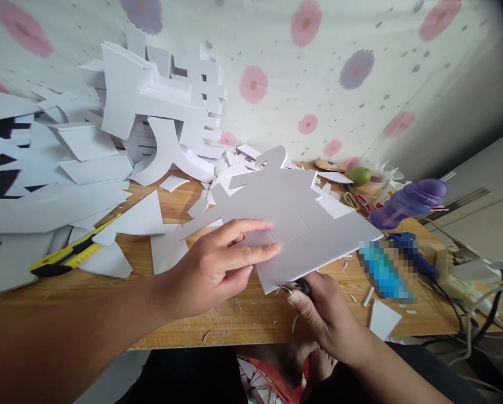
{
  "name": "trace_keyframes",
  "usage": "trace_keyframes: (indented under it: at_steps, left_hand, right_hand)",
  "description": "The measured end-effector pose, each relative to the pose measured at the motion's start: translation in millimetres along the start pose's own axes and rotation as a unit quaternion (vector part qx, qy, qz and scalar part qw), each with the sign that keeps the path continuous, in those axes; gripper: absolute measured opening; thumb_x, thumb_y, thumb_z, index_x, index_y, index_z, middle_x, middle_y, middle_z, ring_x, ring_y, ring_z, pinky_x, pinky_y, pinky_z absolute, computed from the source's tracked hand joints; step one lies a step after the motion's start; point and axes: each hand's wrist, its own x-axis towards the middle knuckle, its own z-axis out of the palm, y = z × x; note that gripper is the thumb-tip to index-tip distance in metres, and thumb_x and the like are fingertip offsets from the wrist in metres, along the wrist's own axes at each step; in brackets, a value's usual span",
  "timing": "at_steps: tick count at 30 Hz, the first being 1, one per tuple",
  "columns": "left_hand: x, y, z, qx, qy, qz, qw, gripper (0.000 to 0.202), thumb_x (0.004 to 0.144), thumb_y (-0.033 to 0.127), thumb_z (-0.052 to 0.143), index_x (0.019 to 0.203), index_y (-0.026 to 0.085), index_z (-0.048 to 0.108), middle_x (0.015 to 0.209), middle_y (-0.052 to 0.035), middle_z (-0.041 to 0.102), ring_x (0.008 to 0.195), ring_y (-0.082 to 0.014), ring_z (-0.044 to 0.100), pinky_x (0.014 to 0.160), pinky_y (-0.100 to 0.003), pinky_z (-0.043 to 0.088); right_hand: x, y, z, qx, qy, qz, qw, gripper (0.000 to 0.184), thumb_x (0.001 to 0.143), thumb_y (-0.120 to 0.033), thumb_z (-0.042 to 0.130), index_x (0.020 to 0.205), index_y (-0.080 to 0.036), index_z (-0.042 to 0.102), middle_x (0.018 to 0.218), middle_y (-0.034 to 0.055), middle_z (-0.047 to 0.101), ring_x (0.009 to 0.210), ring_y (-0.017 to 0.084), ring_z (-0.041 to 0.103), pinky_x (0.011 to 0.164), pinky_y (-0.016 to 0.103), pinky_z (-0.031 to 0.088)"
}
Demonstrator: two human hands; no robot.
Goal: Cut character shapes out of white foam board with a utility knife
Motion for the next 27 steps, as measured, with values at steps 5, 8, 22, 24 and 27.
trace_keyframes:
  at_steps: [5,8,22,24,27]
  left_hand:
    - [0,0,0.9,-0.001,0.005,0.008,1.0,0.043,0.087,-0.004,0.049,0.12,0.018,0.065,0.129,-0.014,0.058,0.087,-0.0092,0.059,0.074,-0.022,0.052]
    - [0,0,1.1,0.001,0.004,0.007,1.0,0.044,0.087,-0.004,0.049,0.12,0.019,0.064,0.129,-0.0134,0.058,0.084,-0.0084,0.057,0.073,-0.022,0.052]
    - [-1,-10,1.5,0.086,0.023,0.029,0.996,0.043,0.086,-0.004,0.05,0.12,0.018,0.065,0.13,-0.0131,0.057,0.098,-0.0125,0.06,0.084,-0.027,0.053]
    - [-2,-11,2.6,0.114,0.023,0.038,0.993,0.043,0.086,-0.004,0.051,0.12,0.017,0.065,0.13,-0.0139,0.056,0.108,-0.0161,0.06,0.09,-0.03,0.053]
    - [-3,-12,3.5,0.134,0.018,0.033,0.99,0.044,0.085,-0.005,0.05,0.12,0.017,0.065,0.131,-0.0146,0.055,0.116,-0.0197,0.058,0.095,-0.035,0.052]
  right_hand:
    - [0,-1,1,-0.007,-0.016,0.003,1.0,0.022,0.1,-0.036,0.043,0.103,-0.02,0.059,0.076,0.0004,0.061,0.064,0.013,0.054,0.059,0.024,0.04]
    - [0,-1,2,-0.019,-0.021,0.002,1.0,0.024,0.1,-0.037,0.043,0.103,-0.019,0.059,0.077,0.0012,0.062,0.064,0.014,0.054,0.06,0.024,0.04]
    - [-3,-2,2,-0.085,-0.079,-0.041,0.992,0.043,0.099,-0.052,0.033,0.094,-0.018,0.057,0.075,0.0049,0.061,0.064,0.017,0.055,0.059,0.029,0.038]
    - [-7,1,-5,-0.066,-0.052,-0.043,0.996,0.039,0.099,-0.052,0.037,0.111,-0.019,0.055,0.085,0.0056,0.062,0.074,0.018,0.057,0.066,0.03,0.042]
    - [-13,5,-12,-0.042,-0.036,-0.033,0.998,0.044,0.1,-0.049,0.036,0.135,-0.024,0.043,0.101,0.0072,0.061,0.09,0.021,0.058,0.078,0.034,0.046]
